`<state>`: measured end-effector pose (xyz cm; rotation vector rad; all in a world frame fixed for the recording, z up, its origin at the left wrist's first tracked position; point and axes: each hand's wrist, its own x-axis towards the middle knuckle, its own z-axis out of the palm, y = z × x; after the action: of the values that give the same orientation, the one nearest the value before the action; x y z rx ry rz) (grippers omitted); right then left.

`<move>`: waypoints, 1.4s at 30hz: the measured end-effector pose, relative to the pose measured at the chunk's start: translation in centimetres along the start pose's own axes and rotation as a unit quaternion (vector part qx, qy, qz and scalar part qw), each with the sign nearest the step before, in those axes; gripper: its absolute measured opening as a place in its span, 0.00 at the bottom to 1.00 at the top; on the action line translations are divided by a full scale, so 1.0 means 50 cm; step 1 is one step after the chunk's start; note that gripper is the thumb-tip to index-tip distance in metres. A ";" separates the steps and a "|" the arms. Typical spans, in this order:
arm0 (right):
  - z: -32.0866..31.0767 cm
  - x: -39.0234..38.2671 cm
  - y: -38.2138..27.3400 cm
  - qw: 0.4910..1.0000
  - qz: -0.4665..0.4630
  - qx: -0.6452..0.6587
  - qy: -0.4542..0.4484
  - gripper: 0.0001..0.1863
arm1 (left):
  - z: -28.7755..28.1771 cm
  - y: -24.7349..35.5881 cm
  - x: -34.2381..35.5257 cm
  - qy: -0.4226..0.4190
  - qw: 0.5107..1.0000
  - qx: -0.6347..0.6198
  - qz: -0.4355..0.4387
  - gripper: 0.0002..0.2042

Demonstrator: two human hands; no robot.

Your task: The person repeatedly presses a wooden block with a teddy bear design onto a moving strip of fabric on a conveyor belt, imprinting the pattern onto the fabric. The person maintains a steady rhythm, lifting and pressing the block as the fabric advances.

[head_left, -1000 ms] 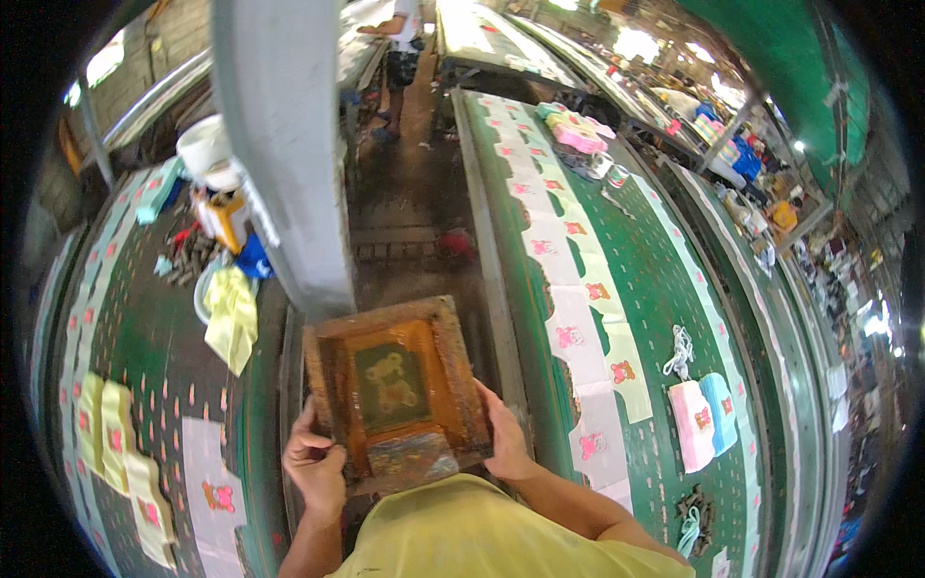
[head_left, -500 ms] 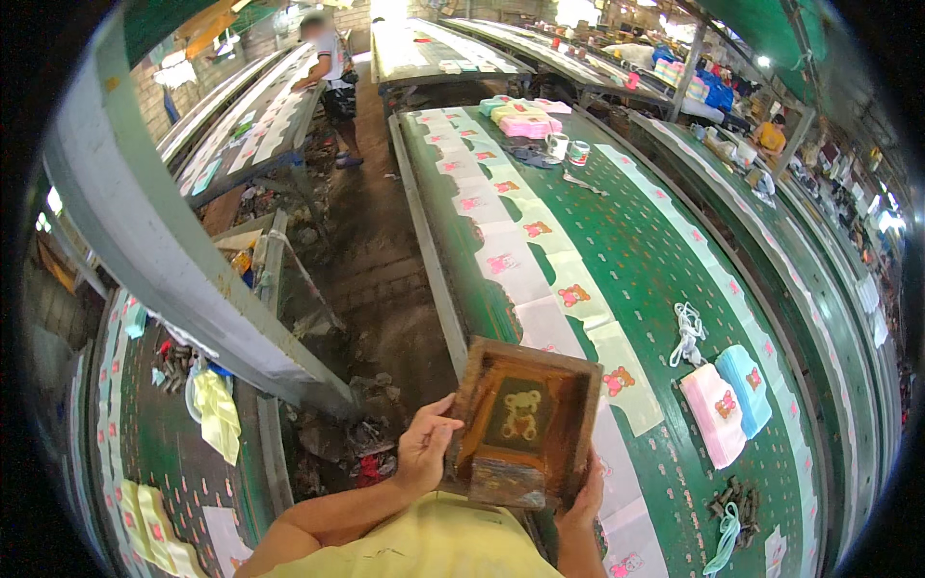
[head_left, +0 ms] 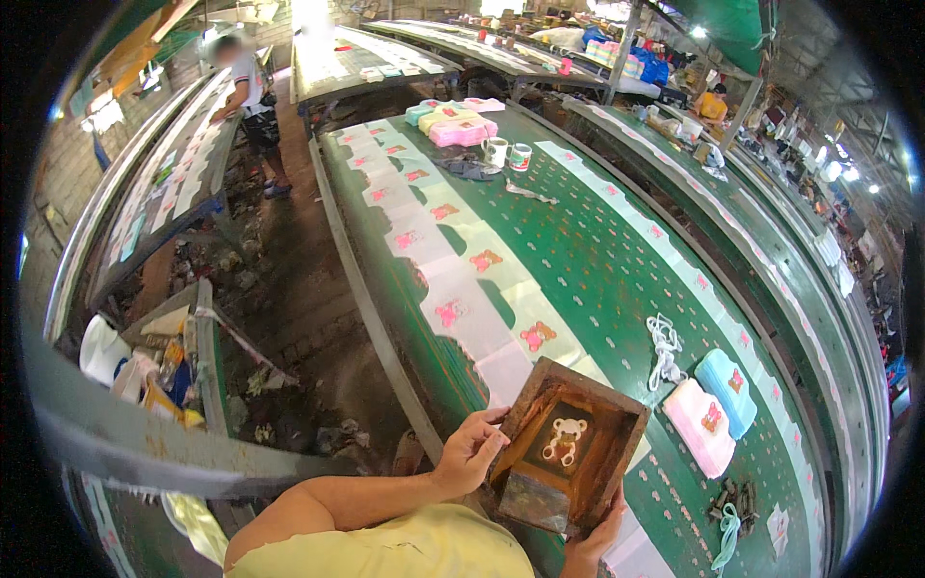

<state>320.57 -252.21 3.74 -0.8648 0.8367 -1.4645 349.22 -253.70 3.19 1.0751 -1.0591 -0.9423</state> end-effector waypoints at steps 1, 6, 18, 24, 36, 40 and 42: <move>0.024 0.012 0.016 1.000 -0.001 -0.005 0.017 0.45 | -0.022 -0.006 0.027 -0.012 1.000 0.010 0.007 0.07; 0.168 0.082 0.087 0.987 0.005 -0.115 0.114 0.53 | -0.138 -0.003 0.177 -0.029 0.999 0.002 -0.032 0.05; 0.344 0.174 0.141 0.993 -0.014 -0.088 0.080 0.53 | -0.289 -0.057 0.318 -0.020 0.998 -0.059 0.003 0.10; 0.348 0.164 0.155 0.998 0.008 -0.042 0.040 0.49 | -0.314 -0.033 0.282 0.005 1.000 0.027 0.010 0.10; 0.506 0.248 0.235 0.999 -0.012 -0.018 0.031 0.53 | -0.451 -0.019 0.408 0.010 0.998 0.050 0.034 0.10; 0.610 0.331 0.315 1.000 0.012 0.007 0.001 0.52 | -0.586 -0.029 0.487 0.040 0.998 0.024 0.032 0.09; 0.690 0.364 0.351 0.999 0.032 0.011 -0.016 0.51 | -0.665 -0.025 0.526 0.063 0.998 -0.006 0.028 0.09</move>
<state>358.42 -272.06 5.25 -0.8353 0.8150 -1.3983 387.49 -271.99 2.76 1.0749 -0.9743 -0.8246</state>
